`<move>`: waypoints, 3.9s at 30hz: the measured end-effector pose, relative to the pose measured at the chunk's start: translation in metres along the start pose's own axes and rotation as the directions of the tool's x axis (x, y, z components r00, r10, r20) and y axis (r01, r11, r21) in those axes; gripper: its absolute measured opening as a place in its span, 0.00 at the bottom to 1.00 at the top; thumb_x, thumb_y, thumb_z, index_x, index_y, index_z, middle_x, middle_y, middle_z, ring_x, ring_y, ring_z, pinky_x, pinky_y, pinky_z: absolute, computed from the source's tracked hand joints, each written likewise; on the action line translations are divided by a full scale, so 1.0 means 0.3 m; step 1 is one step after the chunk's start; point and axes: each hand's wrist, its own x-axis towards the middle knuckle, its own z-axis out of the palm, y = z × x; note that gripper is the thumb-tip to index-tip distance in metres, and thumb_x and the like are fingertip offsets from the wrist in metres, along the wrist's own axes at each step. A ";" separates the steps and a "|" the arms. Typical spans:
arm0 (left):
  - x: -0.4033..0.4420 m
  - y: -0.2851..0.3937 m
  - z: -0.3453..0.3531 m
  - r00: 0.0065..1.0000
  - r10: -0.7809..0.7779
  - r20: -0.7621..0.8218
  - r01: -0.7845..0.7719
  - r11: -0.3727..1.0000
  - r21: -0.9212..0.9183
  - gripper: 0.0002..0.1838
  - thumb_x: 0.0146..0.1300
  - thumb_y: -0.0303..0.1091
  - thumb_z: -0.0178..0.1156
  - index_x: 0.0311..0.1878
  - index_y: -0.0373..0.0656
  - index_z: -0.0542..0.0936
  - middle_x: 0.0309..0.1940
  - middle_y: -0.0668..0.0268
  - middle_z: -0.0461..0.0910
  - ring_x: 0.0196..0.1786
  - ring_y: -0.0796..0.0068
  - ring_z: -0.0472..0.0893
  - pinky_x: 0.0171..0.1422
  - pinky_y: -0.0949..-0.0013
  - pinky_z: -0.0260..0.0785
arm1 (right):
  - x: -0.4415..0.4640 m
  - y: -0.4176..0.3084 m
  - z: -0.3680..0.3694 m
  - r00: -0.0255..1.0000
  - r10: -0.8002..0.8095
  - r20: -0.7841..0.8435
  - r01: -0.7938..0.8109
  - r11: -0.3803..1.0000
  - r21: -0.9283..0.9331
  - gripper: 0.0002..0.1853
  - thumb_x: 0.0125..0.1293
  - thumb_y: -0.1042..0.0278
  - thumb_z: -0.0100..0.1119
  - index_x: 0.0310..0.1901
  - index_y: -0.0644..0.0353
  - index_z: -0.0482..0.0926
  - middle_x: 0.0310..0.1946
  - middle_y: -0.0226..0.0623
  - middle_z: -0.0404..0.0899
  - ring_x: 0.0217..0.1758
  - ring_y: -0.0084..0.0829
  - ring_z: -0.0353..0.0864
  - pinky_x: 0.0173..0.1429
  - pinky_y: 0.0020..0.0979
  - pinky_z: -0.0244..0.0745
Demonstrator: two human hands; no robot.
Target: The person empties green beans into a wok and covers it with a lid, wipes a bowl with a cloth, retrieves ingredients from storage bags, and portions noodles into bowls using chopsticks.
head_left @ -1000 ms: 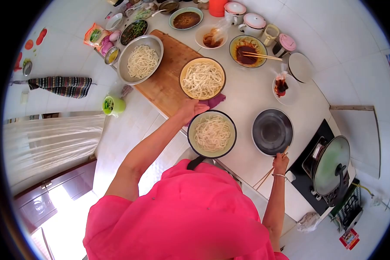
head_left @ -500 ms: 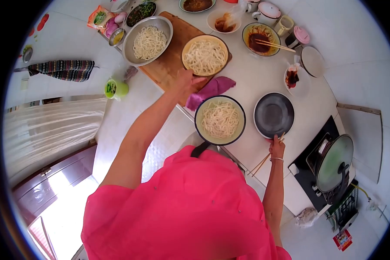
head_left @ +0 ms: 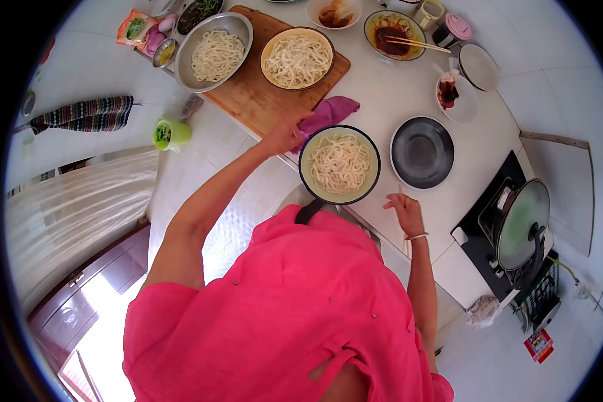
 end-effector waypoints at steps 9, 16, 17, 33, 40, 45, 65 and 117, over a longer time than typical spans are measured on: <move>0.058 -0.089 0.049 0.936 0.351 -0.029 -0.240 0.696 0.677 0.17 0.55 0.28 0.55 0.51 0.44 0.72 0.46 0.61 0.73 0.48 0.57 0.75 0.47 0.62 0.70 | 0.042 -0.040 0.051 0.951 -0.108 -0.289 0.069 0.987 -0.142 0.20 0.68 0.54 0.44 0.36 0.64 0.79 0.23 0.37 0.81 0.24 0.23 0.77 0.33 0.27 0.72; -0.086 -0.052 0.052 0.852 0.461 -0.247 -0.311 0.826 0.471 0.14 0.57 0.28 0.53 0.48 0.39 0.70 0.48 0.57 0.72 0.44 0.57 0.77 0.44 0.57 0.71 | -0.177 -0.512 -0.223 0.757 -0.073 -0.649 0.106 0.994 0.013 0.23 0.71 0.55 0.35 0.38 0.63 0.79 0.24 0.29 0.70 0.25 0.18 0.69 0.26 0.22 0.66; -0.118 -0.055 0.079 0.905 0.373 -0.203 -0.260 0.865 0.430 0.14 0.57 0.28 0.52 0.48 0.38 0.69 0.48 0.55 0.72 0.44 0.57 0.77 0.42 0.58 0.72 | -0.199 -0.558 -0.208 0.722 -0.024 -0.692 0.145 0.983 0.117 0.23 0.72 0.55 0.36 0.37 0.64 0.78 0.22 0.29 0.70 0.23 0.18 0.70 0.24 0.20 0.65; 0.050 -0.124 0.246 0.971 0.178 -0.158 -0.212 0.949 -0.235 0.22 0.58 0.24 0.43 0.58 0.36 0.62 0.45 0.56 0.71 0.44 0.67 0.74 0.41 0.68 0.73 | 0.040 -0.244 0.075 0.785 0.175 -0.595 0.250 0.788 0.562 0.22 0.69 0.55 0.45 0.36 0.72 0.75 0.26 0.45 0.79 0.24 0.30 0.81 0.29 0.26 0.80; 0.098 0.003 0.182 0.978 0.117 -0.173 -0.164 0.942 -0.292 0.20 0.58 0.25 0.45 0.55 0.33 0.63 0.46 0.51 0.72 0.45 0.63 0.76 0.44 0.65 0.74 | 0.022 -0.337 -0.018 0.741 0.104 -0.664 0.368 0.764 0.530 0.22 0.69 0.56 0.44 0.35 0.73 0.75 0.25 0.45 0.78 0.22 0.31 0.80 0.29 0.27 0.81; 0.132 0.075 0.155 0.992 0.014 -0.126 -0.072 0.882 -0.466 0.27 0.58 0.24 0.43 0.63 0.40 0.56 0.49 0.56 0.69 0.42 0.67 0.77 0.35 0.66 0.80 | 0.011 -0.440 -0.052 0.684 -0.017 -0.729 0.443 0.804 0.397 0.19 0.69 0.59 0.45 0.36 0.72 0.75 0.27 0.44 0.78 0.24 0.30 0.80 0.31 0.26 0.79; 0.246 0.154 0.135 0.992 -0.039 -0.121 -0.040 0.810 -0.586 0.21 0.57 0.21 0.44 0.57 0.35 0.61 0.48 0.53 0.69 0.39 0.61 0.79 0.34 0.64 0.81 | 0.295 -0.352 -0.004 0.756 -0.017 -0.655 0.377 0.829 0.413 0.19 0.69 0.58 0.45 0.36 0.70 0.75 0.27 0.42 0.78 0.24 0.28 0.80 0.31 0.25 0.80; 0.257 0.178 0.178 0.999 -0.032 0.000 0.025 0.778 -0.628 0.25 0.58 0.19 0.39 0.61 0.41 0.56 0.50 0.50 0.73 0.42 0.58 0.81 0.41 0.62 0.79 | 0.046 -0.567 -0.036 0.667 -0.296 -0.683 0.457 0.887 0.063 0.09 0.66 0.71 0.51 0.35 0.69 0.76 0.25 0.33 0.76 0.23 0.19 0.78 0.26 0.20 0.70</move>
